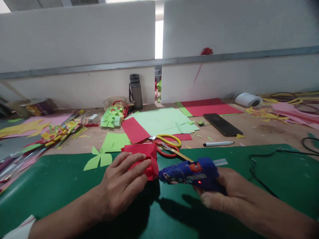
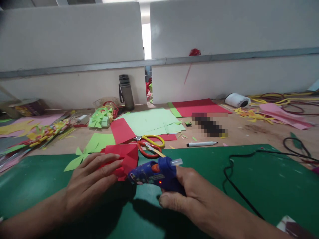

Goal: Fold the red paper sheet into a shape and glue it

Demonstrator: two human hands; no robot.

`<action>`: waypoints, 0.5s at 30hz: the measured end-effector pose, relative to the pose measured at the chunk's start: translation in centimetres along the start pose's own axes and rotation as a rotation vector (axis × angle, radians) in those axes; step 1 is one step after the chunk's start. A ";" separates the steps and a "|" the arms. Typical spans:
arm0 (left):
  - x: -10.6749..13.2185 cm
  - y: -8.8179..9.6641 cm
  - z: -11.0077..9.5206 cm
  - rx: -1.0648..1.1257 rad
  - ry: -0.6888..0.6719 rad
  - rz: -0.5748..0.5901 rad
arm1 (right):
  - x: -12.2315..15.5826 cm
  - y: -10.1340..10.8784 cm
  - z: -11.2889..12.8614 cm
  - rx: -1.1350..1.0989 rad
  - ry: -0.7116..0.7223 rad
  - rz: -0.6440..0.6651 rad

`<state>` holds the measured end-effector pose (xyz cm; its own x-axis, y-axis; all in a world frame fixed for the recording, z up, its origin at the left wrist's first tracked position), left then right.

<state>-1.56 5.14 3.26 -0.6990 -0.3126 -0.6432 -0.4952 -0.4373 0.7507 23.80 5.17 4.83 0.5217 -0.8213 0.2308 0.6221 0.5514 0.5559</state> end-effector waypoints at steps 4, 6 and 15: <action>0.0 0.0 0.0 0.006 0.002 0.007 | 0.2 0.2 -0.1 0.039 -0.027 -0.043; 0.1 0.0 0.0 0.007 0.007 0.002 | 0.4 0.3 -0.2 0.051 -0.043 -0.052; 0.0 -0.1 -0.1 0.028 0.011 -0.033 | 0.2 0.0 0.0 0.033 -0.031 -0.013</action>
<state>-1.44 5.09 3.23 -0.6761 -0.3078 -0.6694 -0.5325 -0.4238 0.7327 23.89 5.04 4.89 0.4947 -0.8329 0.2481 0.6087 0.5358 0.5851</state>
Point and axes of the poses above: each hand's wrist, its own x-axis away from the middle knuckle, its own y-axis out of the back of the hand, z = x × y, the point moved 3 cm from there along -x, towards the middle knuckle, and after that the axes turned 2 degrees about z, right-handed, at the moved point
